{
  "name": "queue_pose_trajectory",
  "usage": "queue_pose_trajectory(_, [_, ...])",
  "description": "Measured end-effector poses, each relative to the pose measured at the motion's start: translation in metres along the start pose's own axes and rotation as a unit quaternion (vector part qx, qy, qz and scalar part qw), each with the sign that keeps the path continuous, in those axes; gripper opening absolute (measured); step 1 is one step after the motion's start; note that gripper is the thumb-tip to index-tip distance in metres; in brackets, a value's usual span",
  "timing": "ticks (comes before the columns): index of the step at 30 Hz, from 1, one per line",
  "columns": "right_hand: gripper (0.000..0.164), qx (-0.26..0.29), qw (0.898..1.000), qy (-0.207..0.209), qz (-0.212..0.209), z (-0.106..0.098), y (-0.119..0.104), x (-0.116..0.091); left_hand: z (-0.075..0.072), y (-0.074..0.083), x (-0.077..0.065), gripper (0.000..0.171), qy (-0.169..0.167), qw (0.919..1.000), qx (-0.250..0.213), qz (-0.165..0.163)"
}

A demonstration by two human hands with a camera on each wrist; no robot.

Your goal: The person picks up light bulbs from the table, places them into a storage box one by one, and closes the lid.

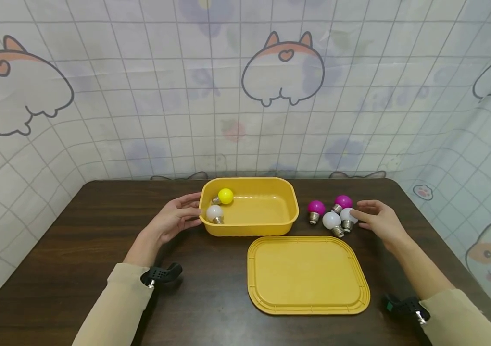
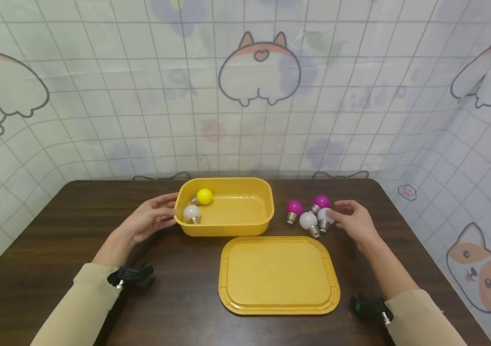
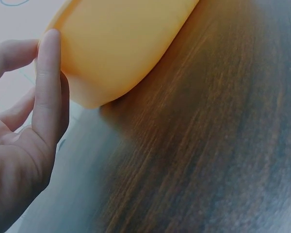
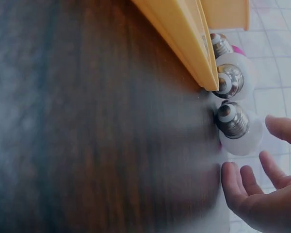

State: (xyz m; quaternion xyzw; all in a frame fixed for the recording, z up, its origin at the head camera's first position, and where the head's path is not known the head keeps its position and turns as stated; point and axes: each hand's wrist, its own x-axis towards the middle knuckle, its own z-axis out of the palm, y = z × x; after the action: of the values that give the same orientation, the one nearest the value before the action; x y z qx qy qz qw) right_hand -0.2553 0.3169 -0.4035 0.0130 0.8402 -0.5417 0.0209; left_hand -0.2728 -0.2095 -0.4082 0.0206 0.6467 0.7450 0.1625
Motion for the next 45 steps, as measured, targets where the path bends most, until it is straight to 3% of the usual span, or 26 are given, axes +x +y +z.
queue_pose_trajectory(14, [0.065,-0.017,1.000,-0.001,-0.007,0.0033,-0.0034,0.0020,0.0003,0.0005,0.0005,0.066,-0.001,1.0000,0.000,-0.001])
queue_pose_trajectory(19, [0.065,-0.043,0.999,-0.006,-0.011,0.0028,-0.0041,0.0033,0.0009,0.0007,0.0010,0.063,0.008,1.0000,-0.002,-0.005])
queue_pose_trajectory(27, [0.063,-0.094,0.995,-0.007,-0.023,-0.0010,0.0020,0.0058,0.0011,-0.0010,0.0020,0.065,-0.006,1.0000,0.006,0.003])
queue_pose_trajectory(36, [0.059,-0.037,0.999,-0.016,-0.023,0.0015,0.0030,0.0048,-0.0016,-0.0031,0.0005,0.064,-0.012,0.9999,0.008,0.006])
queue_pose_trajectory(45, [0.058,-0.017,0.999,-0.012,-0.025,-0.0024,-0.0027,0.0040,-0.0010,-0.0005,0.0001,0.064,-0.006,1.0000,-0.004,0.003])
